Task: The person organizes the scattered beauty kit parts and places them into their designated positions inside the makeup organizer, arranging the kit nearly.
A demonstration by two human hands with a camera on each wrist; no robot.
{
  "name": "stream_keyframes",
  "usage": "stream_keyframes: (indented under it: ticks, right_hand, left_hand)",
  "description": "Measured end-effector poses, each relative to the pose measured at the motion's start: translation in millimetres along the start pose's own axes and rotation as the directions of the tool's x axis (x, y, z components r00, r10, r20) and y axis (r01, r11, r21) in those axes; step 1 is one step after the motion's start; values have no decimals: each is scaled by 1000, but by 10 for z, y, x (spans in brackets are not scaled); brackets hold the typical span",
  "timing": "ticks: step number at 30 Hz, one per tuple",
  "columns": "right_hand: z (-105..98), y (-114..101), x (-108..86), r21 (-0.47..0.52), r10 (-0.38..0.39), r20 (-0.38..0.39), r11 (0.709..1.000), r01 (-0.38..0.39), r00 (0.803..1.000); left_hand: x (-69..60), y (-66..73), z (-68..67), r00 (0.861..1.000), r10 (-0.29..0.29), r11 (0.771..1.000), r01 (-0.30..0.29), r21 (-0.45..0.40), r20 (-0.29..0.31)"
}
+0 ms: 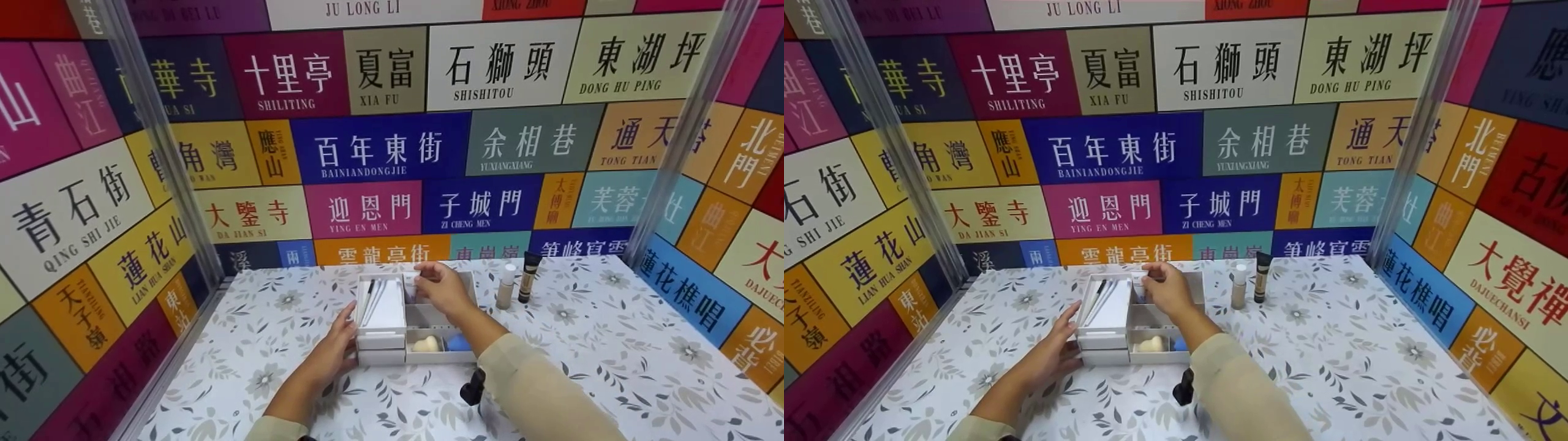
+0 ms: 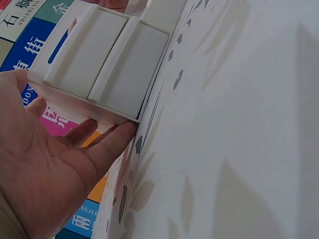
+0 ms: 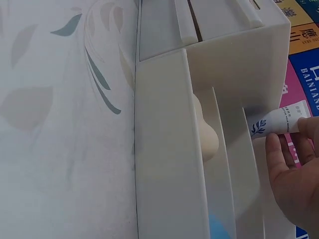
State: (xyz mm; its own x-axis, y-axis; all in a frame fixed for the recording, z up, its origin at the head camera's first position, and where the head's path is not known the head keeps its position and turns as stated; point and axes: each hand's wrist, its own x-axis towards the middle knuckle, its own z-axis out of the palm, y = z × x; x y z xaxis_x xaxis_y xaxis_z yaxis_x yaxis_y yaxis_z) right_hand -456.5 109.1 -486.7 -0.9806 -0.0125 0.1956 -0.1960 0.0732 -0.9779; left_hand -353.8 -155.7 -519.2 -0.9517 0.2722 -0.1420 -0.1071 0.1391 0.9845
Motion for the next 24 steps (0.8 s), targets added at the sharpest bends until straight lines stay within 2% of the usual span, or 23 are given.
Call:
stream_keyframes:
  ticks: [8, 14, 17, 24]
  right_hand:
    - [2, 21, -8, 11, 0, 4, 1000, 0, 1000]
    - [-18, 7, -4, 32, -8, -22, 999, 9, 1000]
    - [-81, -14, -12, 54, -22, -18, 998, 23, 1000]
    - [-304, -98, -108, 103, -5, -18, 995, 6, 1000]
  left_hand:
    - [13, -20, 0, 1000, -18, 1000, 18, 2, -7]
    - [19, -24, -10, 1000, -12, 1000, 12, -5, -6]
    - [15, -23, -11, 1000, -7, 1000, 7, -1, -6]
    - [9, -23, -6, 1000, -11, 1000, 12, 13, -9]
